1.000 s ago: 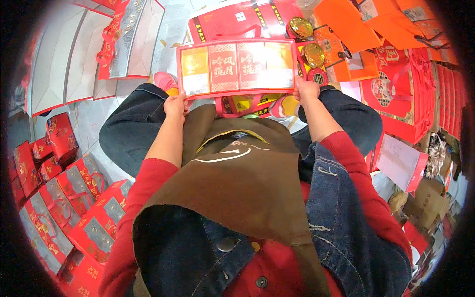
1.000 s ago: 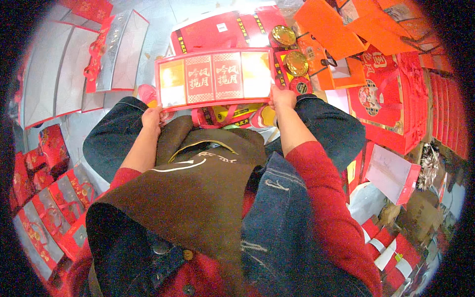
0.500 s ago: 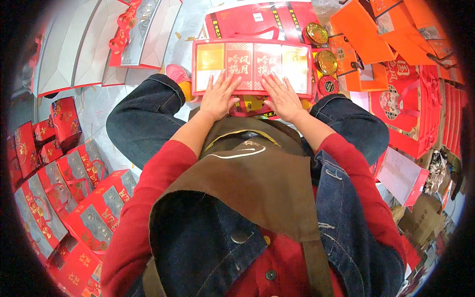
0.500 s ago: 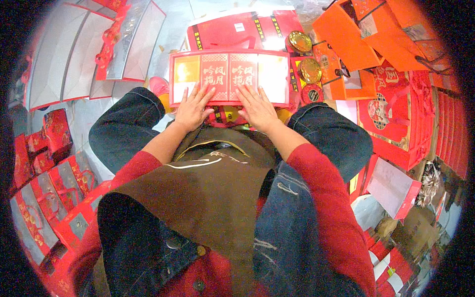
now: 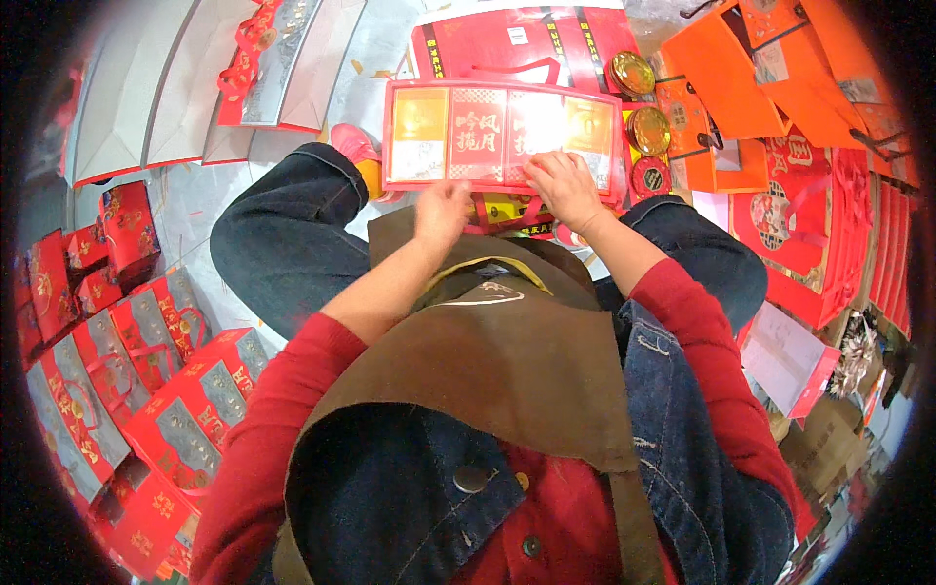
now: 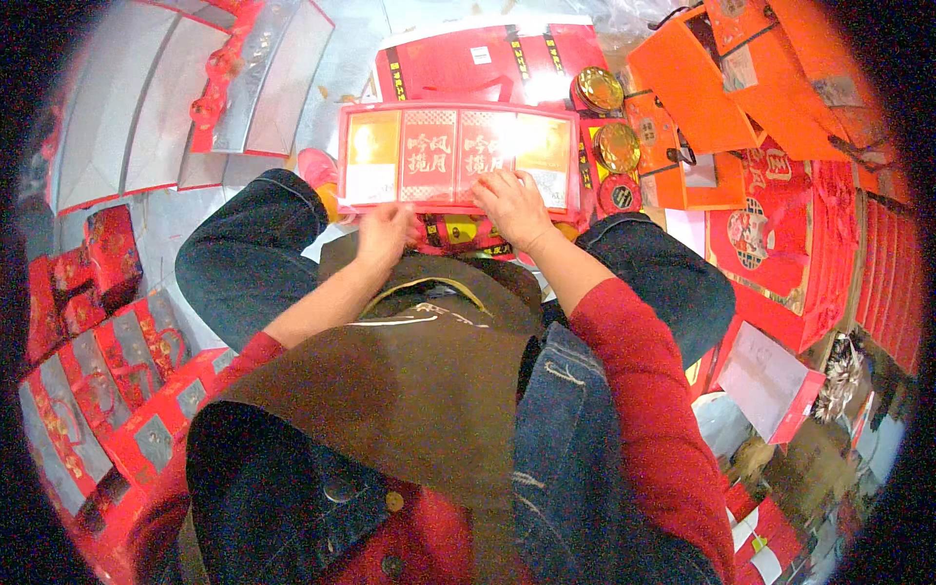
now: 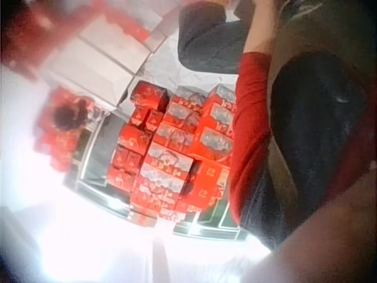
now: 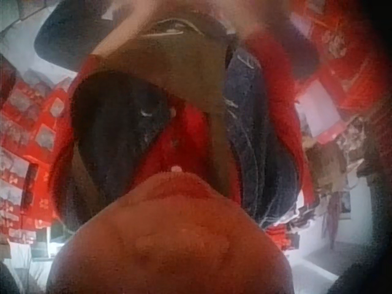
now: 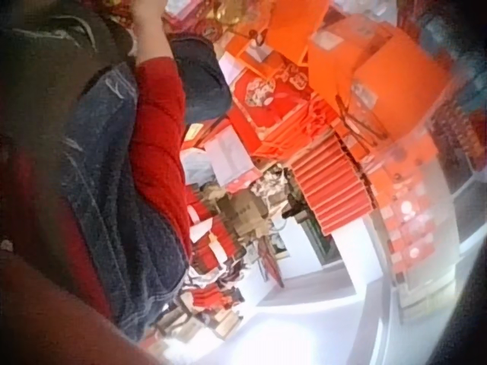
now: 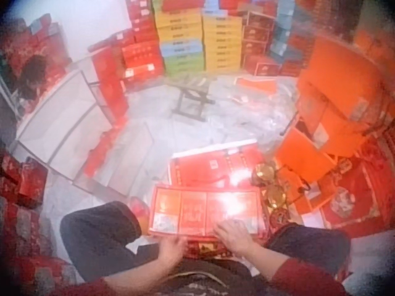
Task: The person sits on the floor and assembles red gift boxes by inserting smaller inner boxes into a larger outer box, then placing a clear plastic cover on top. They repeat this process with multiple boxes, occasionally adjusting the plastic cover and stacking completed boxes.
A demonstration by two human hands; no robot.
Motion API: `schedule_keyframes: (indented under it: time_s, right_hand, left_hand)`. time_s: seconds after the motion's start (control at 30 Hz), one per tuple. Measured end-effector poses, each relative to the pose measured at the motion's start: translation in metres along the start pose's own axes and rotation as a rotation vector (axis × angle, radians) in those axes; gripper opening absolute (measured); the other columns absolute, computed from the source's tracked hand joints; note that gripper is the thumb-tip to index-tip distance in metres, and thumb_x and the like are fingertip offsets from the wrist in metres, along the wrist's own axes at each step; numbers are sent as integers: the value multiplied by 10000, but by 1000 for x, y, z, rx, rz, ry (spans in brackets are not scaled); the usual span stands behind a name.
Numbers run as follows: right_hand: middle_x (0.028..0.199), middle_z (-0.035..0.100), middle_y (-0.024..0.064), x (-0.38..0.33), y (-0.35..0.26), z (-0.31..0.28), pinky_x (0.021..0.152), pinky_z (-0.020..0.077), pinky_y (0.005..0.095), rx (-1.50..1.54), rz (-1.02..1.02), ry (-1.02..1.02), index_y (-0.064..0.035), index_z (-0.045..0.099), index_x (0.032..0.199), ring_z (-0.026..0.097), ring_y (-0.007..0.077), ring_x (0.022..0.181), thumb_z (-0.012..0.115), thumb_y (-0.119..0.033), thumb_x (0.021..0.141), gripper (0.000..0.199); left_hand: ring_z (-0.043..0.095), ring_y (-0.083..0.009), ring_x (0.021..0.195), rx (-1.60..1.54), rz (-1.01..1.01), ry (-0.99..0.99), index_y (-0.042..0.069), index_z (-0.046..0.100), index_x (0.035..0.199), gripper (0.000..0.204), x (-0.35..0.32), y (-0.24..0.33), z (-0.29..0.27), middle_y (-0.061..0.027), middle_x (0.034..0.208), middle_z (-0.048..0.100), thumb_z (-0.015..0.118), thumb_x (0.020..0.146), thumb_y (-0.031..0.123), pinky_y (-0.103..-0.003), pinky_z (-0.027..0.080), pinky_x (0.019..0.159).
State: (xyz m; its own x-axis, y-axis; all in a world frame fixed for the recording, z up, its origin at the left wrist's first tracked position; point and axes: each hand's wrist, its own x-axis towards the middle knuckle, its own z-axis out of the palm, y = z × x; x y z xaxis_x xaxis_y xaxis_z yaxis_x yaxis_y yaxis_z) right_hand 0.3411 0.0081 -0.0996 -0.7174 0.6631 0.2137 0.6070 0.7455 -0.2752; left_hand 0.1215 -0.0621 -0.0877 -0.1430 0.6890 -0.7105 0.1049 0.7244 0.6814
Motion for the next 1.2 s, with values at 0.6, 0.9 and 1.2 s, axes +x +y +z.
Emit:
schedule_keyframes:
  time_s: [0.6,0.9,1.2]
  right_hand:
    - [1027,584,21,0,-3,-1,825,393,395,5,31,34,-122,594,1033,535,200,966,596,-196,797,247]
    - [1028,566,26,-3,-4,0,836,398,381,15,43,6,-120,591,1038,530,203,980,592,-203,798,254]
    - [1047,559,34,-3,-7,0,846,389,397,6,56,11,-121,595,1048,519,208,994,609,-210,792,271]
  left_hand:
    - [604,-243,652,-1036,-80,-86,19,440,1053,177,12,-23,30,-167,861,611,402,955,161,-343,499,573]
    - [614,-249,633,-996,-140,45,2,446,993,150,21,-35,26,-158,820,602,409,953,142,-333,513,538]
    - [615,-246,599,-901,-159,119,-18,458,941,173,24,-32,29,-150,776,595,418,951,150,-328,510,501]
